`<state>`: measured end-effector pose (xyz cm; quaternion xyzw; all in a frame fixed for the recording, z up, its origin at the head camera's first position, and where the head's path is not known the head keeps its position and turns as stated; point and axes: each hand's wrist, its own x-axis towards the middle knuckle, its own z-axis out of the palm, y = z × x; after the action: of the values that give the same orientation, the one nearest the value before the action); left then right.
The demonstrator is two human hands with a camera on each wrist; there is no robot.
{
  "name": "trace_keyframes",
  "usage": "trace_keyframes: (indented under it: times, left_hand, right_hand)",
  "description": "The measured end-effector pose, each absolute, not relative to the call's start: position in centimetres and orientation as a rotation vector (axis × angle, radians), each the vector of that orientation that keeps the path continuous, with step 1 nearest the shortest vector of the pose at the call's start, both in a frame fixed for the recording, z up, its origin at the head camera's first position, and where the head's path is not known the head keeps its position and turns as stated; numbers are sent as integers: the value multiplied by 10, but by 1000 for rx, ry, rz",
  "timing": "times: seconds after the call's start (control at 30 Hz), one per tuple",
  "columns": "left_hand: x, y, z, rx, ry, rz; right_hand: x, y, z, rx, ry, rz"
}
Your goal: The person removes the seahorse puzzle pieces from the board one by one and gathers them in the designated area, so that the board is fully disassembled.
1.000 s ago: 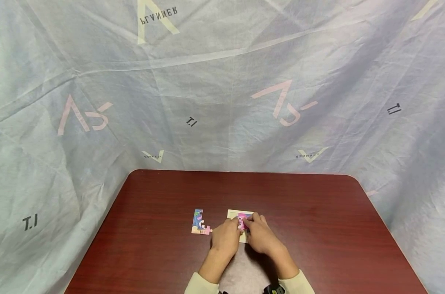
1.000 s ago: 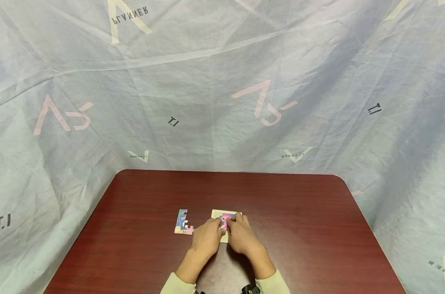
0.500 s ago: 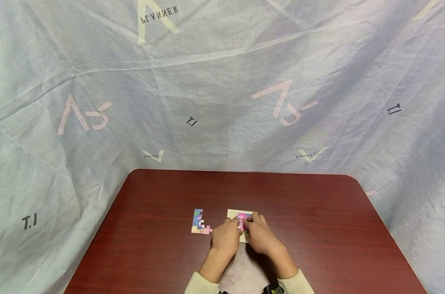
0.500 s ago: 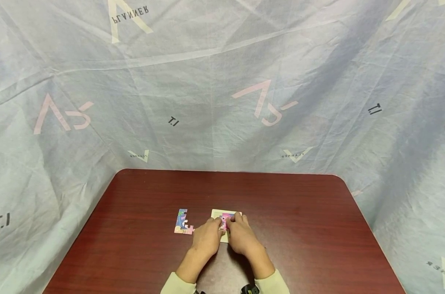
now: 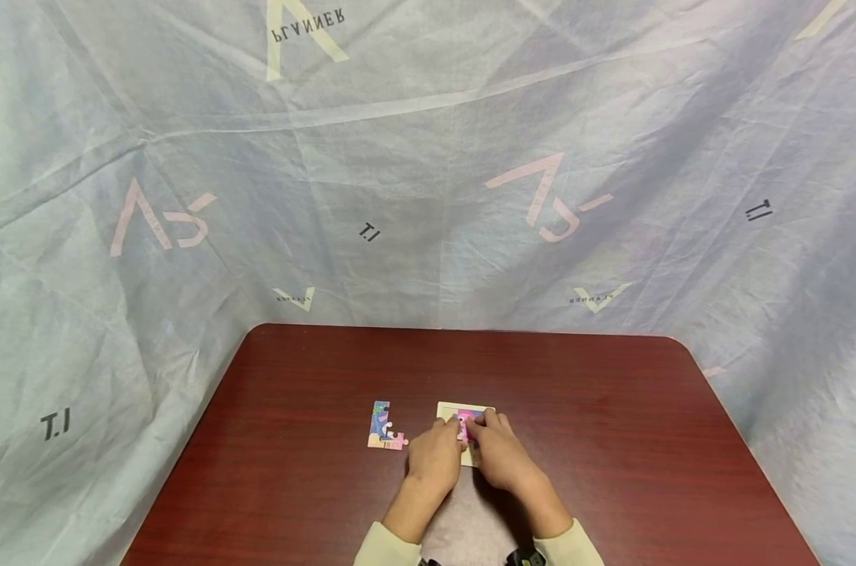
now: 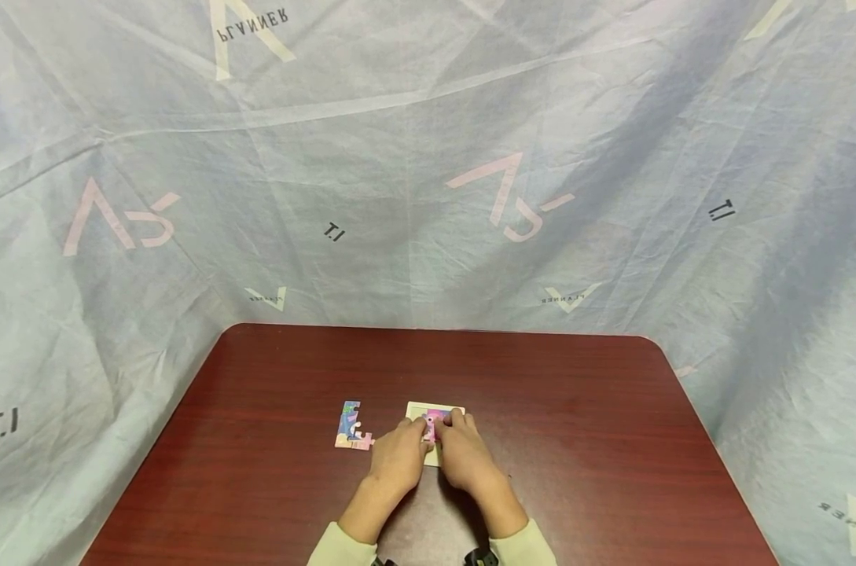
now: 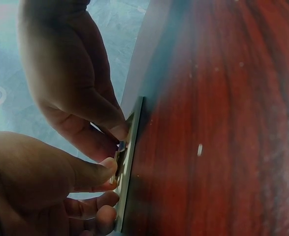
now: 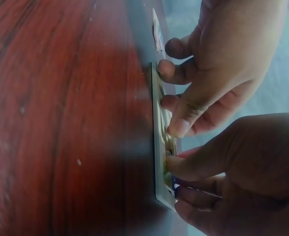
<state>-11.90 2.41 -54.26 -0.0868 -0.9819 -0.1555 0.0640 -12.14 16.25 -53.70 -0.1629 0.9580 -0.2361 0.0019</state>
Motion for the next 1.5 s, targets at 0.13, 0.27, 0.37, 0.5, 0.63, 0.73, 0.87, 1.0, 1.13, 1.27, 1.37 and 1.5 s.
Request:
trace_keyframes:
  times: [0.13,0.27,0.37,0.5,0.63,0.73,0.87,1.0,1.13,1.27,1.37,1.5]
  left_hand:
    - [-120,24,-543,-267,-2977,-465]
    - [-120,25,-543,-268,-2980,-450]
    - [-119,25,-542,-265,-2982,-457]
    - [-118,25,-541,-258,-2978,-479]
    - [-118,24,-542,-265,-2973,-475]
    - [-118,25,-542,-270,-2968,-465]
    - [-118,24,-542,-273,-2961,-463]
    - [-119,24,-543,-279,-2963,-448]
    - [-119,24,-543,-279,-2965,-427]
    - [-118,25,-542,-277,-2964,-417]
    - [-117,25,-542,-276,-2969,-413]
    - [-117,25,-541,-271,-2972,-420]
  right_hand:
    - [-124,164,-538,-499,3008,-747]
    - [-125,165,-538,-509,3026,-773]
    - [-125,166,-537,-532,3035,-802]
    - [-126,167,-536,-556,3032,-815]
    - [-126,167,-537,-555,3031,-806]
    - [-126,166,-537,-556,3041,-799]
    - [-125,166,-537,-567,3056,-799]
    - [-125,166,-537,-583,3067,-804]
    - [-126,166,-538,-614,3083,-822]
    - [-126,166,-540,-620,3084,-821]
    - [-126,167,-541,-611,3078,-817]
    - [-126,167,-541,-627,3094,-805]
